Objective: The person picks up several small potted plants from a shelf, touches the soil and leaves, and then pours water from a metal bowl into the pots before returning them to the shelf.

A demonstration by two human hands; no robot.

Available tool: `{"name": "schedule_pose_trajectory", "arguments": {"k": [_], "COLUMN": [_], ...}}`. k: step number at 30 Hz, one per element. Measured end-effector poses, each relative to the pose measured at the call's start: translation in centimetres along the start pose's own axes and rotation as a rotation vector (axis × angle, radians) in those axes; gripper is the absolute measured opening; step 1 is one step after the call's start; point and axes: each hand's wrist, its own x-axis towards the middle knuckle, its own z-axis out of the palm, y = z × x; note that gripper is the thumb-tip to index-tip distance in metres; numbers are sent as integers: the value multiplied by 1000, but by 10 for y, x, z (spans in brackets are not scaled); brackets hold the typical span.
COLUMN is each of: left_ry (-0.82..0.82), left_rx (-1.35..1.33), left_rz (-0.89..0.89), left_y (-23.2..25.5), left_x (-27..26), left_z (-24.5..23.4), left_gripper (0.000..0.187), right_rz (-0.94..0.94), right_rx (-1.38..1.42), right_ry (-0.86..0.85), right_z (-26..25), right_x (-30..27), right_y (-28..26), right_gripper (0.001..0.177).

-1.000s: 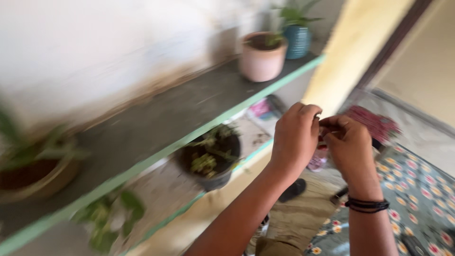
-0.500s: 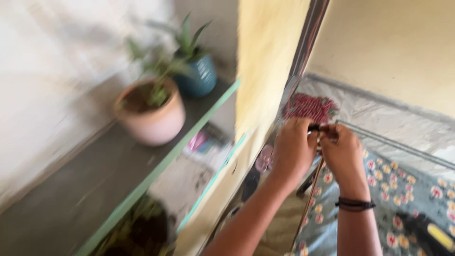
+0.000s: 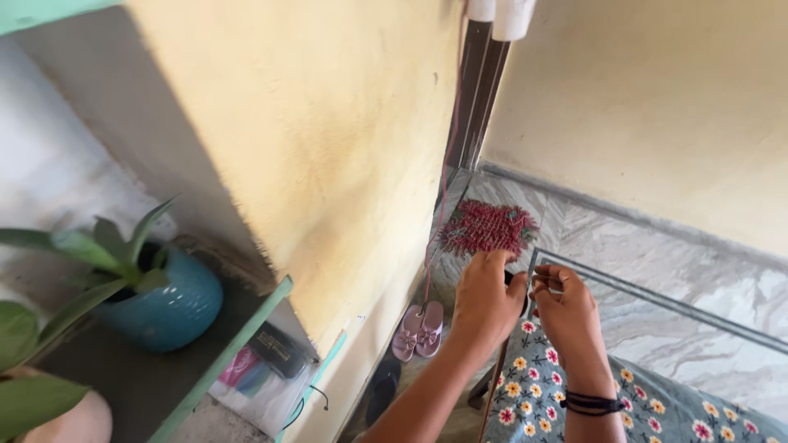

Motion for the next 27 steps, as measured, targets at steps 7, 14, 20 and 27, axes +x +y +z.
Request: {"name": "schedule_pose_trajectory", "arguments": {"k": [7,14,20,27], "left_ry": [-88,-81,-214,-118], "left_rx": [-1,-48,-8,-140], "left_rz": [20,86,-13,101], "left_y": [-3,-15,-25,-48], "left_x": [27,32,32,68], "left_z": [41,65,88,154], "left_gripper": [41,42,37,31], "right_rz": [43,108,191,192], "right_rx": [107,160,232,275], "right_ry": [37,11,21,83], "right_z": [-19,-25,-33,-35], "right_x": [22,35,25,59], "right_y": [37,41,51,100], "right_gripper": [32,37,38,40]}}
